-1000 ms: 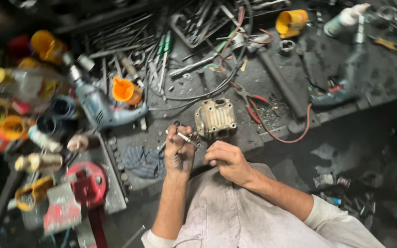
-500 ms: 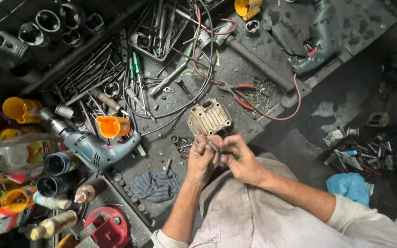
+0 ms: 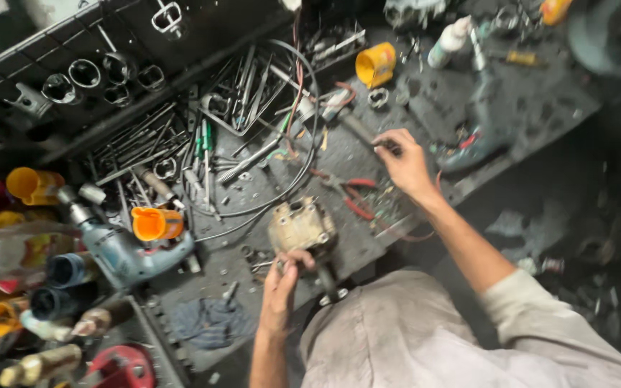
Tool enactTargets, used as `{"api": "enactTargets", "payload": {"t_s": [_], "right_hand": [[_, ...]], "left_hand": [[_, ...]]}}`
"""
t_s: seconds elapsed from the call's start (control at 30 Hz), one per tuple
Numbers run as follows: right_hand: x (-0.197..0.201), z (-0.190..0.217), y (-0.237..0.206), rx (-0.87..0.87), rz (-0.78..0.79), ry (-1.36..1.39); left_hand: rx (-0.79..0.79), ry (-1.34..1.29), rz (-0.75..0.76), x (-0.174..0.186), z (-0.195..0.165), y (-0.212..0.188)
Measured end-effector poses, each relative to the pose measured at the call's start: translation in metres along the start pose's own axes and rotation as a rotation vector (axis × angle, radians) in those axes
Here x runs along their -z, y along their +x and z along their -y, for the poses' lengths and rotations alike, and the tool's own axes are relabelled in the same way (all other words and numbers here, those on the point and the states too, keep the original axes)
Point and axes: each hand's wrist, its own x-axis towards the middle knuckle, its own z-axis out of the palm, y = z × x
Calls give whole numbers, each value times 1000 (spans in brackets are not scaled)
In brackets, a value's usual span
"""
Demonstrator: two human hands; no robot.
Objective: The person handles a small metal rod, then moves to a metal lathe and inserts the rod into the chuck. The person tightens the chuck by hand and begins operating the lathe, rotating the chuck while holding the rod.
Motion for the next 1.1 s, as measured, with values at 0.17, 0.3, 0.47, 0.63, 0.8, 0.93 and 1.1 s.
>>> {"api": "enactTargets", "payload": {"t_s": [0.17,0.3,0.47,0.63,0.8,0.93,1.1], "right_hand": [[3,-44,72,118,163,-210],[-1,-54,99,163,336,-354],[17,-42,118,351,462,-247],[36,-33,157,299,124,-343],[29,-55,197,243,-19,-396],[28,-51,201,226,-35,-255],[52,-19,157,83,143,525]], "left_hand": [[-38,-169,-223,-57,25,8],[-119,-240,-324,-110,50,29],[-101,-304,-471,-153,78,36],[-52,-386,-532,-159,90,31],[-62,-350,-483,-156,97,36],[-4,-261,-509,-152,87,47],[2,100,-616,-148,56,65]]}}
